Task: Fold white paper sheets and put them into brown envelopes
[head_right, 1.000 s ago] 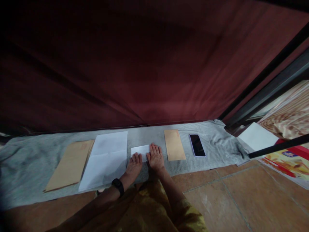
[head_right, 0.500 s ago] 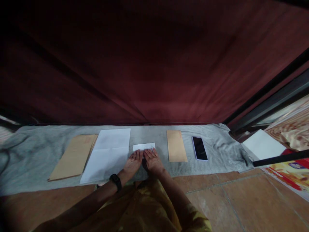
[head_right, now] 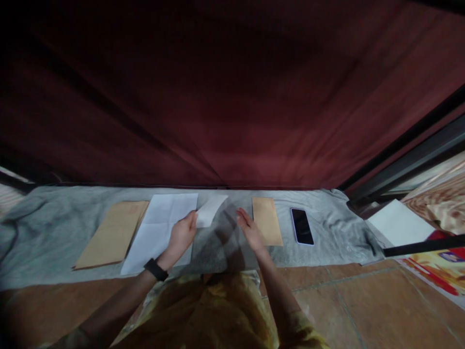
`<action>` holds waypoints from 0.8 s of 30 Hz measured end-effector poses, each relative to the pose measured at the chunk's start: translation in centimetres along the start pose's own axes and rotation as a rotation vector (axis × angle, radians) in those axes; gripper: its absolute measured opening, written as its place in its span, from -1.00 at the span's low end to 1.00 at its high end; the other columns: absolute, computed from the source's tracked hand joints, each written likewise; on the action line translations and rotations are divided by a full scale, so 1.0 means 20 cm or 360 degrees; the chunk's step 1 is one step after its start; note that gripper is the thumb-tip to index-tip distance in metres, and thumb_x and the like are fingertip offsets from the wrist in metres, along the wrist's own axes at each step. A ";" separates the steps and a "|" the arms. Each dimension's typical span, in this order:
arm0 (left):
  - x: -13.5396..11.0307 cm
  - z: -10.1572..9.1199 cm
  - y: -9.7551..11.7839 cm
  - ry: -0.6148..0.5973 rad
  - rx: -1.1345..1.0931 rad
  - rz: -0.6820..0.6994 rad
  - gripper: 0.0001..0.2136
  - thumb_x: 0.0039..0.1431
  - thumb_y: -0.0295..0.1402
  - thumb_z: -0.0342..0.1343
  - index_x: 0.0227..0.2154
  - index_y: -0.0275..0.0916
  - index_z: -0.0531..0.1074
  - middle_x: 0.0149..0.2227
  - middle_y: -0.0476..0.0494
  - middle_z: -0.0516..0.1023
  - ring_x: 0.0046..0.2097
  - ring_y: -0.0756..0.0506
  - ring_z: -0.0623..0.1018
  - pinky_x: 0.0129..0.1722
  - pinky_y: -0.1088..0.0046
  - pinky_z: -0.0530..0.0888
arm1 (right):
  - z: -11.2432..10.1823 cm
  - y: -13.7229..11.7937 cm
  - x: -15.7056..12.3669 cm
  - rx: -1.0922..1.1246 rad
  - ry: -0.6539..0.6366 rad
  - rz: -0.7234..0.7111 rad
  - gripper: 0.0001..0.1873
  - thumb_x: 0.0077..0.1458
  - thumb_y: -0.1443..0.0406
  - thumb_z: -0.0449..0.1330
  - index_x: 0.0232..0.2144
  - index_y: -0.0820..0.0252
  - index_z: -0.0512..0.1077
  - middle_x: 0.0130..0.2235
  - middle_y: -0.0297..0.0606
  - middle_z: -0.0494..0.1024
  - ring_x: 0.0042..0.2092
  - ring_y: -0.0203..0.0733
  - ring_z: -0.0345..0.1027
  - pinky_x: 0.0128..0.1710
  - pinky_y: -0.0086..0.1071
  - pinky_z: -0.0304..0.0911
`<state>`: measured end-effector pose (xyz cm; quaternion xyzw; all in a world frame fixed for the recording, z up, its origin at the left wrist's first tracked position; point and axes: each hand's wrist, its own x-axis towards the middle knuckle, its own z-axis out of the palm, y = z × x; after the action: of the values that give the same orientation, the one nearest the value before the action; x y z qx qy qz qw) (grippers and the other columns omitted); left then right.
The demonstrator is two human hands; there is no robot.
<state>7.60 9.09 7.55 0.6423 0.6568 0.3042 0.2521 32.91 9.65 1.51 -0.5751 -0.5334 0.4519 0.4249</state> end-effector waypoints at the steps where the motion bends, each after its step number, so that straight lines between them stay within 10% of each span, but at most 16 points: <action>1: 0.01 0.00 0.01 0.0050 -0.0414 -0.0191 -0.79 0.29 -0.34 0.01 -0.21 -0.28 0.53 -0.35 -0.13 0.61 -0.29 -0.11 0.59 -0.23 0.39 0.52 | 0.03 -0.01 0.00 0.0198 -0.0007 0.0148 -0.42 0.36 -0.01 -0.06 0.21 0.21 0.35 0.17 0.00 0.50 0.15 -0.01 0.44 0.06 -0.08 0.42; 4: 0.01 0.07 0.02 0.0105 -0.1212 -0.0607 -0.82 0.18 -0.27 0.15 -0.32 -0.29 0.52 -0.40 -0.09 0.60 -0.34 -0.08 0.57 -0.33 0.40 0.55 | 0.14 -0.01 -0.03 0.0614 -0.0164 0.0456 -0.36 0.34 -0.11 -0.10 0.06 0.25 0.43 -0.03 0.03 0.62 -0.11 -0.03 0.58 -0.16 -0.10 0.52; 11: -0.13 0.27 0.00 0.0163 -0.1706 -0.0983 -0.86 0.13 -0.36 0.21 -0.26 -0.26 0.50 -0.23 -0.19 0.64 -0.29 -0.09 0.61 -0.34 0.37 0.60 | 0.34 0.01 -0.11 0.1004 -0.0127 0.0638 -0.48 -0.18 -0.01 0.47 -0.29 0.20 0.46 -0.42 -0.29 0.60 -0.42 -0.21 0.51 -0.41 -0.34 0.49; 24: -0.12 0.26 -0.08 0.0163 -0.1651 -0.0992 -0.65 -0.23 -0.19 0.39 -0.39 -0.28 0.49 -0.41 -0.11 0.59 -0.43 -0.06 0.53 -0.43 0.41 0.47 | 0.20 0.07 -0.05 0.0679 -0.0148 0.0634 -0.54 -0.33 0.03 0.49 -0.51 0.21 0.45 -0.64 -0.44 0.48 -0.61 -0.35 0.34 -0.62 -0.51 0.26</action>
<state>10.41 7.12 2.59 0.1976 0.5913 0.5271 0.5775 29.36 8.57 -0.77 -0.5447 -0.3219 0.6543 0.4142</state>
